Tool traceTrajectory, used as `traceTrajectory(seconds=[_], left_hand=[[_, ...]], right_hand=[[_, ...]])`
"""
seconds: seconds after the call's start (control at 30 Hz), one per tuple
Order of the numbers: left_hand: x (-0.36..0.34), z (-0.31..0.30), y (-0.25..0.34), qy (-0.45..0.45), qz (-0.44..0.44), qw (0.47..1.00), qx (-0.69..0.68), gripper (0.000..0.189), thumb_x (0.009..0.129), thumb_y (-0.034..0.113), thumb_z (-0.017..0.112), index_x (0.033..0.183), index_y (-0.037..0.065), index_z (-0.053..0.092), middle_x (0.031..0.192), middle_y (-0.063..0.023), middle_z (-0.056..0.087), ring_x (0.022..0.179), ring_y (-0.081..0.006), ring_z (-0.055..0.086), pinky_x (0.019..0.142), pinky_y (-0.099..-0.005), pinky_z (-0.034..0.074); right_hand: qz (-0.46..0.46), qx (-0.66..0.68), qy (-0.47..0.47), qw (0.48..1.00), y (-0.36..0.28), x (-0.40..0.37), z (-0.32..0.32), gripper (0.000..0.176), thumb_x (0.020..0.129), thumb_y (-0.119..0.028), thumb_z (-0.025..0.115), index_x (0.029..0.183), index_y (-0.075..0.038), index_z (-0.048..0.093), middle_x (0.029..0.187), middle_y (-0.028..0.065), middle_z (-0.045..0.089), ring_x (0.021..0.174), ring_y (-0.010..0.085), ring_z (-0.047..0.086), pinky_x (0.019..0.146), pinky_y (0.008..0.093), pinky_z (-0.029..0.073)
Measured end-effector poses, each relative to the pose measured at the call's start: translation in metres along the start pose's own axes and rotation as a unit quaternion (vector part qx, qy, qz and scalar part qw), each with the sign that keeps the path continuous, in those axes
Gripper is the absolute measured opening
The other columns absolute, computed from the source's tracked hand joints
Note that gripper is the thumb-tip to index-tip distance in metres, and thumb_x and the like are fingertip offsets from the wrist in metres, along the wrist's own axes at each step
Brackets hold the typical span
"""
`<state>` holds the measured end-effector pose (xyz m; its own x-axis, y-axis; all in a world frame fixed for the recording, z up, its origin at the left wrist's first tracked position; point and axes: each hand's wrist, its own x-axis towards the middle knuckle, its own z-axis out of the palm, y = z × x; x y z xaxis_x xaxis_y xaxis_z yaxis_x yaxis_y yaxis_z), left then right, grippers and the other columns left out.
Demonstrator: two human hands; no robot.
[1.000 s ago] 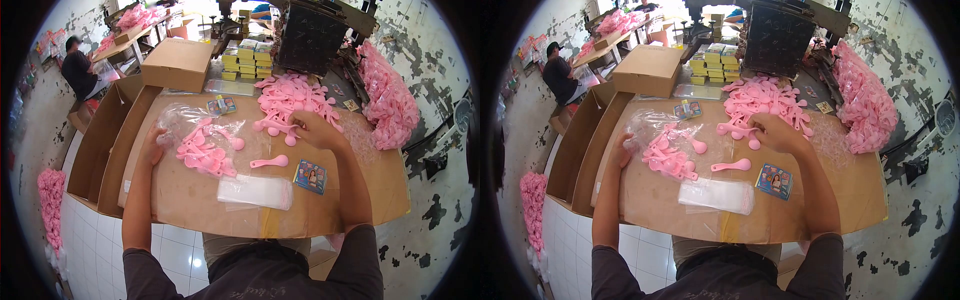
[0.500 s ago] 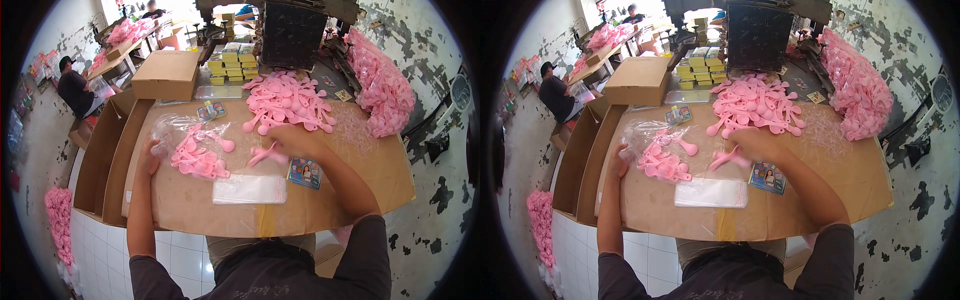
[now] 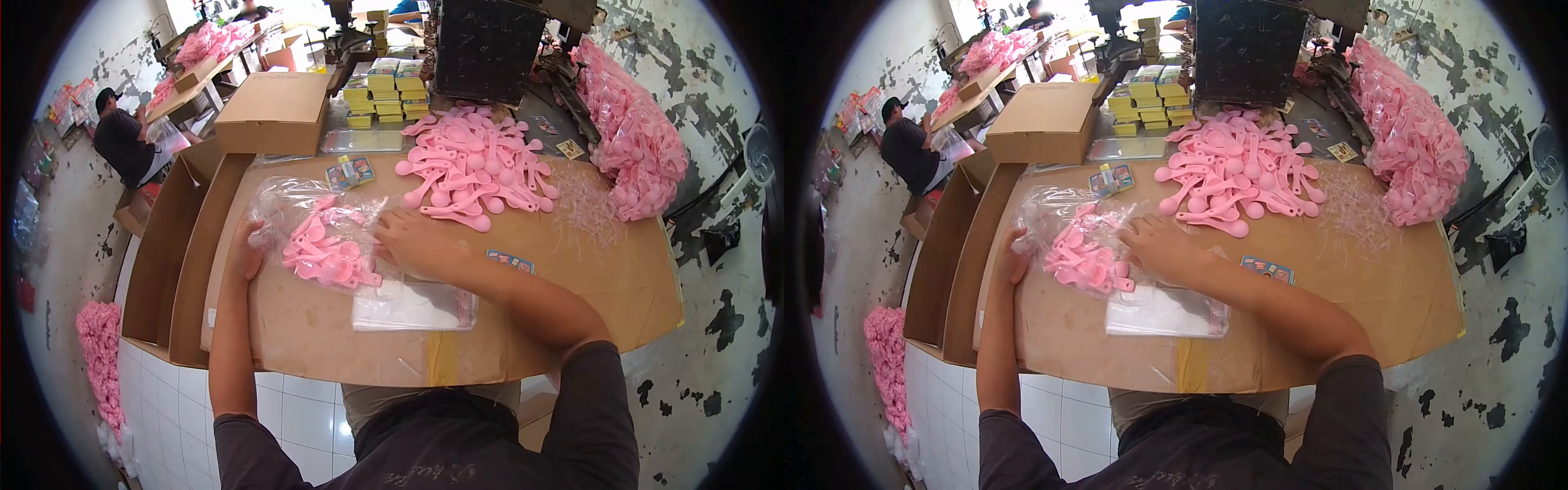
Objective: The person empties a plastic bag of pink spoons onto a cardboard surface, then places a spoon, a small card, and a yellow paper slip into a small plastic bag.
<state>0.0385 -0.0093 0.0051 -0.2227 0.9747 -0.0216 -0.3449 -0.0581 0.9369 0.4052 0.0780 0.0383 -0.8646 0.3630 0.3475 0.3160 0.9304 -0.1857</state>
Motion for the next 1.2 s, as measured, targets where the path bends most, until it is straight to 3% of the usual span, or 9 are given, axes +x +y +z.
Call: traceTrajectory(seconds=[0.07,0.27,0.4,0.47,0.57,0.67,0.87,1.0,1.2], left_hand=[[0.0,-0.002,0.0,-0.014,0.003,1.0,0.008,0.061,0.092,0.025,0.061,0.149,0.006,0.049,0.145,-0.0118,0.059,0.134,-0.0278,0.054,0.115,-0.0446,0.039],[0.001,0.003,-0.001,-0.016,-0.001,1.0,-0.006,0.063,0.093,0.025,0.059,0.151,0.004,0.046,0.146,-0.0149,0.058,0.132,-0.03,0.057,0.114,-0.0466,0.042],[-0.007,0.018,0.009,-0.032,0.0,0.998,-0.046,0.062,0.093,0.017,0.057,0.152,0.005,0.044,0.143,-0.0166,0.059,0.123,-0.031,0.063,0.106,-0.0452,0.05],[-0.012,0.025,0.011,-0.028,0.007,0.997,-0.072,0.061,0.094,0.018,0.056,0.152,0.003,0.043,0.144,-0.018,0.059,0.121,-0.0309,0.064,0.105,-0.0449,0.051],[-0.004,0.006,0.006,-0.04,-0.028,0.985,-0.164,0.062,0.097,0.021,0.052,0.153,0.0,0.04,0.15,-0.0191,0.054,0.13,-0.0301,0.059,0.106,-0.044,0.05],[-0.014,0.019,0.021,-0.085,0.004,0.988,-0.132,0.065,0.099,0.023,0.049,0.156,-0.005,0.035,0.157,-0.0144,0.048,0.141,-0.026,0.048,0.115,-0.0397,0.042],[-0.007,0.016,0.015,-0.052,0.014,0.99,-0.132,0.066,0.099,0.025,0.047,0.158,-0.002,0.031,0.157,-0.0165,0.048,0.14,-0.0302,0.051,0.104,-0.0437,0.05],[0.004,-0.004,0.004,-0.041,-0.001,0.992,-0.12,0.065,0.098,0.025,0.048,0.156,-0.001,0.034,0.153,-0.017,0.051,0.135,-0.0298,0.055,0.103,-0.0435,0.051],[-0.002,0.007,0.008,-0.014,0.005,0.996,-0.093,0.062,0.097,0.026,0.051,0.152,-0.001,0.041,0.149,-0.0174,0.055,0.129,-0.0291,0.059,0.101,-0.0439,0.053]], right_hand=[[0.047,-0.06,-0.154,0.985,0.009,0.023,0.014,0.034,0.085,-0.013,0.069,0.118,-0.004,0.07,0.124,0.0196,0.066,0.124,0.0375,0.059,0.102,0.047,0.048],[-0.056,0.082,0.038,0.994,0.01,0.044,0.031,0.045,0.083,-0.019,0.07,0.126,-0.005,0.067,0.134,0.0197,0.063,0.128,0.0381,0.057,0.105,0.049,0.046],[0.038,0.229,-0.087,0.969,-0.013,0.045,-0.001,0.04,0.088,-0.022,0.068,0.125,-0.007,0.068,0.129,0.0203,0.065,0.121,0.0377,0.062,0.101,0.0472,0.049],[-0.011,0.21,-0.078,0.974,-0.011,0.042,-0.009,0.036,0.091,-0.024,0.067,0.122,-0.007,0.07,0.126,0.0208,0.066,0.115,0.0376,0.065,0.097,0.0464,0.051],[0.159,0.169,-0.179,0.956,-0.008,0.042,-0.014,0.028,0.094,-0.026,0.065,0.111,-0.005,0.073,0.121,0.0199,0.068,0.104,0.0374,0.068,0.09,0.0471,0.053],[0.066,-0.025,-0.116,0.991,0.022,0.028,0.004,0.023,0.094,-0.025,0.066,0.101,-0.005,0.075,0.115,0.0173,0.069,0.099,0.0363,0.069,0.085,0.0479,0.054],[0.113,-0.007,-0.12,0.986,0.015,0.005,-0.079,0.022,0.094,-0.025,0.069,0.099,-0.004,0.072,0.102,0.0139,0.064,0.1,0.0351,0.067,0.084,0.0472,0.052],[0.292,-0.049,-0.156,0.942,0.054,-0.006,-0.142,0.03,0.093,-0.023,0.07,0.111,0.001,0.069,0.117,0.0198,0.063,0.103,0.0391,0.065,0.09,0.0476,0.052],[0.19,-0.11,0.182,0.958,0.083,-0.016,-0.112,0.036,0.091,-0.012,0.069,0.123,-0.001,0.061,0.124,0.0247,0.057,0.11,0.0422,0.062,0.097,0.0479,0.05]])
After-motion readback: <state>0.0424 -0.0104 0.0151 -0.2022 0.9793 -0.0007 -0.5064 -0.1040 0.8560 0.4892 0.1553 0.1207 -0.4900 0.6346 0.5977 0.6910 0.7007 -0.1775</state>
